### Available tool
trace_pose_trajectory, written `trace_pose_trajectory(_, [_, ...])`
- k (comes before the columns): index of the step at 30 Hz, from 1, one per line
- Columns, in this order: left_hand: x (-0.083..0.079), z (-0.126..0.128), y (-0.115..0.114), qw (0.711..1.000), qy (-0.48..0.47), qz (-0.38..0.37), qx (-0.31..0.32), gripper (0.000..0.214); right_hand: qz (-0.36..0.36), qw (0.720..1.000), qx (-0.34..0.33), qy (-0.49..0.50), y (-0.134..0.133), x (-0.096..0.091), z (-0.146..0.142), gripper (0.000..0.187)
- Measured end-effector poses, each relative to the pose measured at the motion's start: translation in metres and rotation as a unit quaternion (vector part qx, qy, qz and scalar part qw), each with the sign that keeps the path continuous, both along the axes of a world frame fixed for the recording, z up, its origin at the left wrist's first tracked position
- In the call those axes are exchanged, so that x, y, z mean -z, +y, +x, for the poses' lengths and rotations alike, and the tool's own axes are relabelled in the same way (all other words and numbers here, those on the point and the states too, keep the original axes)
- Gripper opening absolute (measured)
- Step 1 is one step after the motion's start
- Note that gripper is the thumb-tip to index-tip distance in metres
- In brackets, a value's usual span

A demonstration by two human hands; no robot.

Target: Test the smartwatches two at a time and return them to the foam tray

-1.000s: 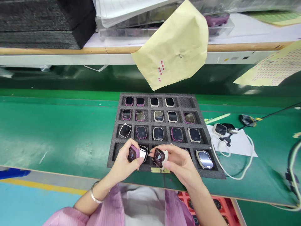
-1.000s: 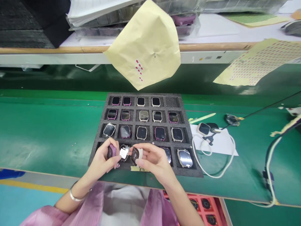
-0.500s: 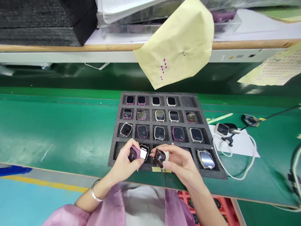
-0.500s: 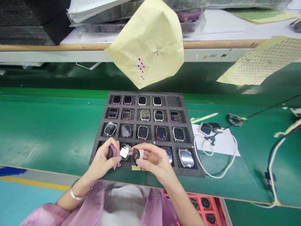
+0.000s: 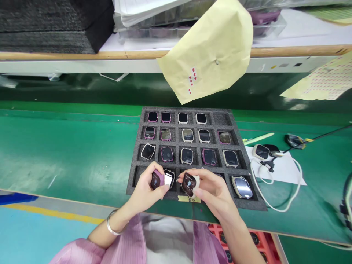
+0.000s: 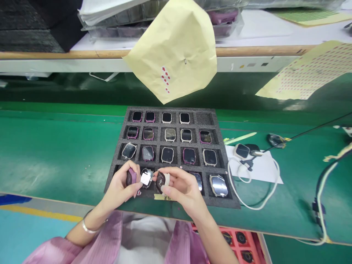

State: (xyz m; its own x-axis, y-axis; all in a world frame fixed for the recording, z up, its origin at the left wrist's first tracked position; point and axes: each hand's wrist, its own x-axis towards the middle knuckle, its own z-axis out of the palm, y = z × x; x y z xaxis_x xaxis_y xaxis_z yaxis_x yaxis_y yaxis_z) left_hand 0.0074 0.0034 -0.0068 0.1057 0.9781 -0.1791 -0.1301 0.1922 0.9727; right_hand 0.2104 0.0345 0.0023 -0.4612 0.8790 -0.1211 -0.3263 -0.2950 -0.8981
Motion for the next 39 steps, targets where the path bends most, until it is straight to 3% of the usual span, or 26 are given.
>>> trace_pose_trajectory(14, [-0.0011,0.0005,0.0010,1.000,0.013,0.005,0.000,0.024,0.011,1.000,-0.022,0.011,0.0023,0.0061,0.0025,0.028])
trace_pose_trajectory(39, [-0.0025,0.0009,0.0008,1.000,-0.017,-0.006,-0.020,0.025,0.001,1.000,0.004,-0.002,-0.0002,0.0010,-0.0001,0.028])
